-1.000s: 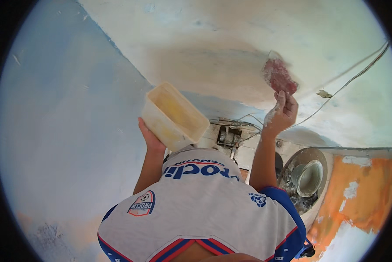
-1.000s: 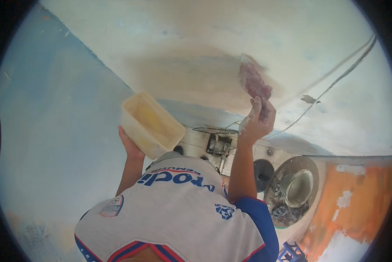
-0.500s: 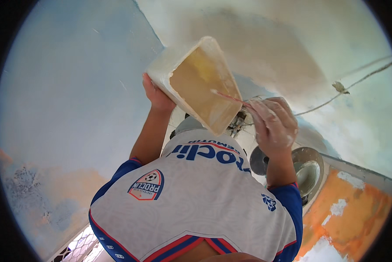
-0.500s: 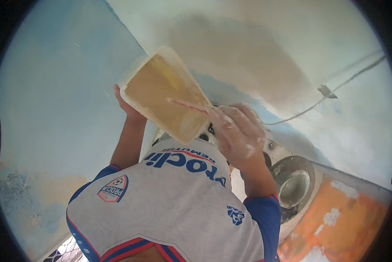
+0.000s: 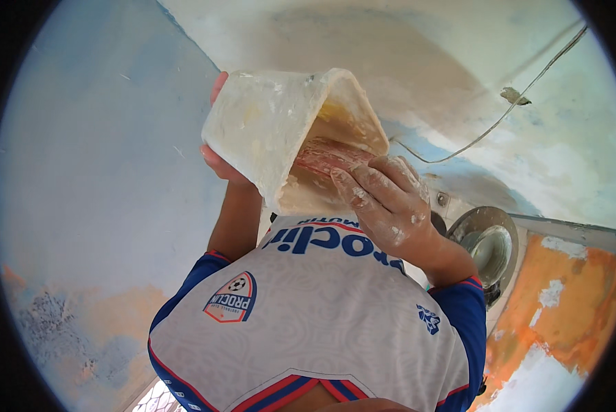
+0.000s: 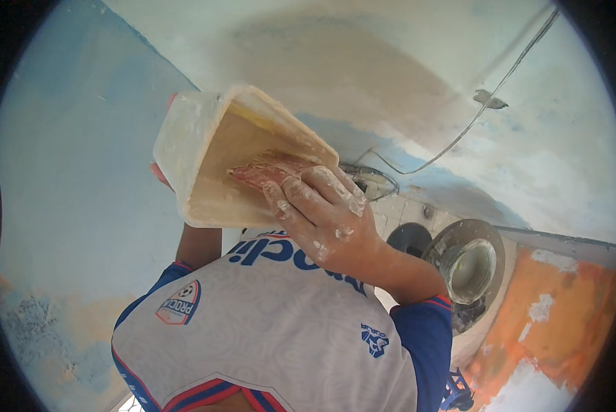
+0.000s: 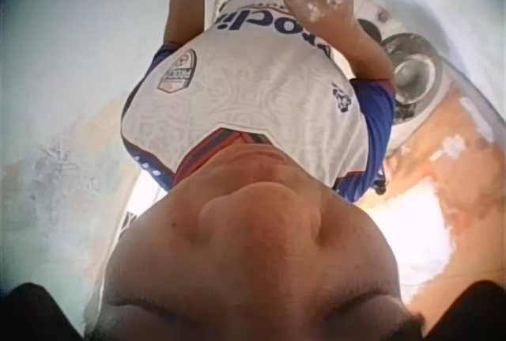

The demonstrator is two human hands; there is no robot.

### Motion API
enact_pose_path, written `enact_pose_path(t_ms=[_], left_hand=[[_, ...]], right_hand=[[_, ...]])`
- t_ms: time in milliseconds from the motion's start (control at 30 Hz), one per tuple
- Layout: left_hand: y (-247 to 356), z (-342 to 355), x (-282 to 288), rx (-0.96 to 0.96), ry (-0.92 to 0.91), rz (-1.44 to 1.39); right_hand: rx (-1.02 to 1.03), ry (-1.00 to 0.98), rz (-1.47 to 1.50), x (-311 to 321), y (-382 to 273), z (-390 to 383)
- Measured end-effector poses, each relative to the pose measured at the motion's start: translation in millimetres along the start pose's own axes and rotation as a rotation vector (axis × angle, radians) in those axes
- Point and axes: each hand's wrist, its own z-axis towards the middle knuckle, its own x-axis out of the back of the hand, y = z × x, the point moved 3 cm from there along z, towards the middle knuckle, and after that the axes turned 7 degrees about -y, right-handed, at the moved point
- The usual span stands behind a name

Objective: The person patches a damaged area on a ceiling by applying a white compound from a plastic container onto the surface using a red putty knife.

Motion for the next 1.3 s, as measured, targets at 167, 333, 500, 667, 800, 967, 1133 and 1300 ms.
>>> enact_pose_path(t_ms=[167, 333, 500, 667, 800, 967, 1133, 1300], left_hand=[[1.7, -2.5, -1.5, -0.028, 0.023, 0.022], [2.4, -25.8, 3.5, 0.006, 0.212, 0.002], [-1.5, -40.4, 11.5, 0.1, 0.422, 0.195], [-1.8, -41.0, 23.6, -0.001, 0.213, 0.049], [-2.1, -40.2, 30.0, 0.075, 0.287, 0.04], [-9.2, -40.1, 61.5, 0.146, 0.303, 0.128], [-5.1, -29.0, 95.7, 0.215, 0.376, 0.031], [-8.7, -13.2, 133.2, 0.327, 0.483, -0.089]], right_hand=[[0.07, 0.054, -0.048, 7.1, 0.8, 0.6], [0.132, 0.111, -0.067, 8.8, 4.1, -6.0], [0.117, 0.185, -0.027, 7.0, 5.0, -11.5], [0.116, 0.288, -0.025, 5.8, 11.0, -12.2], [0.03, 0.368, -0.037, -1.9, 15.7, -6.0], [-0.023, 0.403, -0.059, -19.4, 21.2, 11.1], [-0.045, 0.409, -0.085, -42.5, 26.1, 38.4], [-0.064, 0.359, -0.043, -66.6, 35.3, 63.8]])
